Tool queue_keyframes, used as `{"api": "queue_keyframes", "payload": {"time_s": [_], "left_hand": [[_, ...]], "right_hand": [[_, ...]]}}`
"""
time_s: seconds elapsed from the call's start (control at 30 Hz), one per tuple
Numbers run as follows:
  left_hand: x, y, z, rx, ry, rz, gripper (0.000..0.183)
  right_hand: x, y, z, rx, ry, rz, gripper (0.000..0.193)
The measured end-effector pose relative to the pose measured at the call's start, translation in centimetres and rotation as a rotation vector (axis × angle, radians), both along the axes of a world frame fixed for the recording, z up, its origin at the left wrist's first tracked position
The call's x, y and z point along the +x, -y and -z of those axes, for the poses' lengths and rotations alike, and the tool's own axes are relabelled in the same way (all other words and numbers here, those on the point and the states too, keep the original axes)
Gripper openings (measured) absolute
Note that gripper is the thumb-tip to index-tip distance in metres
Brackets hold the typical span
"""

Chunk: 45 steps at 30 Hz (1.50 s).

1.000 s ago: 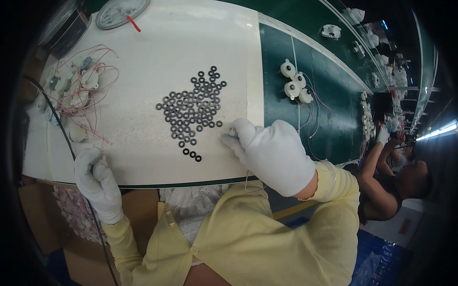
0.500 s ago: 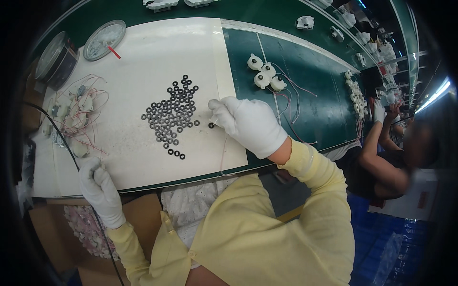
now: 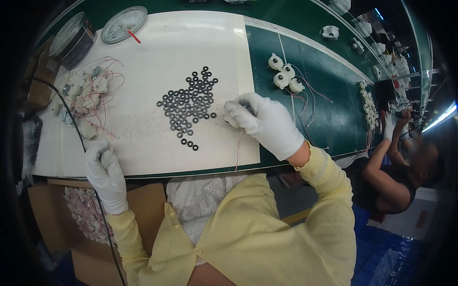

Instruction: The person assembles small white plastic components by inserting metal washers into them and attaching red and white wires. They handle the components one by one, placing finished units into a cardboard box on the table. The process involves repetitive manual insertion and wire attachment.

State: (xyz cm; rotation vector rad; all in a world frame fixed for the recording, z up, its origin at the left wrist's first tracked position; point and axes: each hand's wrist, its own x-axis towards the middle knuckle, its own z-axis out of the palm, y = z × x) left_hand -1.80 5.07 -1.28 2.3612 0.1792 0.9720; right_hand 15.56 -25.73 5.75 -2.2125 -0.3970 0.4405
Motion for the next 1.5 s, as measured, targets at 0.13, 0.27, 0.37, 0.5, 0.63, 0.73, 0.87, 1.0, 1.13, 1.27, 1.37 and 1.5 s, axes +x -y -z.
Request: {"api": "queue_keyframes", "payload": {"time_s": [0.13, 0.27, 0.37, 0.5, 0.63, 0.73, 0.87, 1.0, 1.13, 1.27, 1.37, 1.5], "left_hand": [[0.3, -0.1, 0.0, 0.037, 0.023, 0.009, 0.023], [0.3, -0.1, -0.1, 0.062, 0.021, -0.001, 0.023], [0.2, 0.0, -0.2, 0.048, 0.017, 0.008, 0.023], [0.2, -0.1, -0.1, 0.047, 0.017, 0.011, 0.024], [0.2, 0.1, -0.2, 0.036, 0.011, 0.002, 0.021], [0.3, 0.2, -0.7, 0.019, -0.022, 0.024, 0.02], [0.3, 0.1, -0.8, 0.075, -0.011, -0.01, 0.018], [0.3, 0.3, -0.8, 0.115, -0.019, -0.041, 0.018], [0.0, 0.1, -0.4, 0.111, -0.017, -0.048, 0.02], [0.0, 0.1, 0.1, 0.03, -0.007, -0.025, 0.02], [-0.3, 0.2, 0.3, -0.012, -0.02, -0.04, 0.018], [0.1, 0.3, 0.2, -0.011, -0.02, -0.016, 0.016]], "right_hand": [[-0.2, 0.1, 0.3, -0.123, 0.422, -0.24, 0.022], [-0.5, -0.4, 0.2, -0.287, 0.798, -0.343, 0.022], [-0.8, -0.2, 0.3, -0.405, 0.97, -0.409, 0.028], [-1.8, 0.2, -0.4, -0.658, 1.161, -0.523, 0.034], [-2.3, -0.2, -1.4, -0.862, 1.074, -0.586, 0.028], [-2.7, -0.5, -1.4, -0.883, 1.065, -0.571, 0.029], [-1.4, 0.7, 0.1, -0.746, 0.938, -0.508, 0.022], [1.1, 4.3, 2.0, -0.564, 0.84, -0.285, 0.019], [0.7, 6.2, 1.4, -0.619, 0.797, -0.179, 0.018], [0.3, 8.0, -0.7, -0.569, 0.821, -0.069, 0.019], [-0.6, 5.8, -2.5, -0.432, 0.918, -0.04, 0.026], [-2.1, 4.3, -1.1, -0.438, 0.944, -0.157, 0.022]]}}
